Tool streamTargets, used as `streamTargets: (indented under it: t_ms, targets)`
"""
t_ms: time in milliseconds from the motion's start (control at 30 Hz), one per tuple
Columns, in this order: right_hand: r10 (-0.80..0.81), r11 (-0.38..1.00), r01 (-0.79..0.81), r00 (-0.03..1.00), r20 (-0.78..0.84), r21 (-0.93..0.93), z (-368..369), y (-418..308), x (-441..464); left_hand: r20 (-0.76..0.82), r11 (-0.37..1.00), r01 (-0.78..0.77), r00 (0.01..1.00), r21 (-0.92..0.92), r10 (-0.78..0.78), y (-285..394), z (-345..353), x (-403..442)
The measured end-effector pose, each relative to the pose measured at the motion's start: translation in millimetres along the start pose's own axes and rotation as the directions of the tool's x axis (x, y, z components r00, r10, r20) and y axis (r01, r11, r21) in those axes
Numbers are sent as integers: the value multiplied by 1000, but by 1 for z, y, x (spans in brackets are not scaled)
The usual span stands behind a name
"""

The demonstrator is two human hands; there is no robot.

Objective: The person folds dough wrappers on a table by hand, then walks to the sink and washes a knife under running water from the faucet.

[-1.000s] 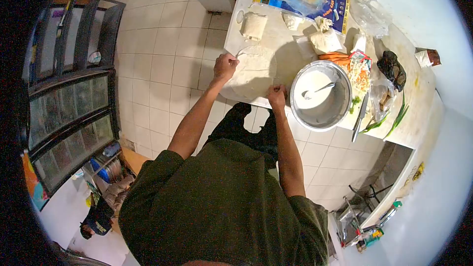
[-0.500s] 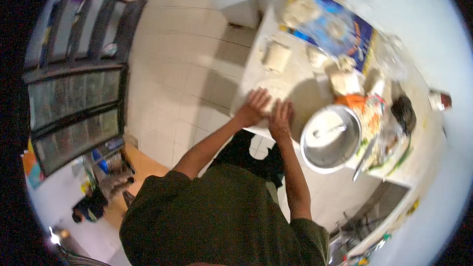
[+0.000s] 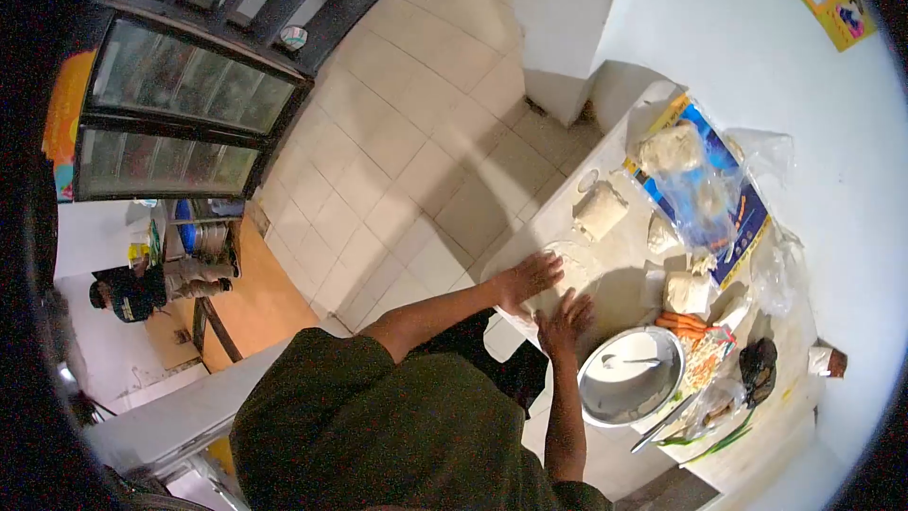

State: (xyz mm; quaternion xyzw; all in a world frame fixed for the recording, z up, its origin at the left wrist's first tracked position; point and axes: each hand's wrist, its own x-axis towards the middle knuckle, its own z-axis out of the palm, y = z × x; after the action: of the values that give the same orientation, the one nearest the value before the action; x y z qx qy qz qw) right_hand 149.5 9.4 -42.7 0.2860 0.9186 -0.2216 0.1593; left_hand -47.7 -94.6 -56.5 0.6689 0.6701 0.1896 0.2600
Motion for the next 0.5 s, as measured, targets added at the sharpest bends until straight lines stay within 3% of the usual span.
streamTargets:
  t_ms: [67,100,133,367,500]
  targets:
    - [34,999,-36,995,93,20,-2,-1,5,-99,997,-75,992,-25,72,-13,19,3]
    - [92,995,-99,971,222,23,-9,-2,8,-168,992,-113,980,-53,102,-14,19,2]
    - [68,997,-76,978,199,29,-6,-1,10,-235,985,-153,963,-80,131,-14,22,2]
    - [43,999,-48,981,190,22,-3,3,9,-156,989,-78,983,123,97,-14,29,3]
    - [28,1000,-29,981,191,3,-4,4,9,-144,995,-83,986,47,89,-17,31,4]
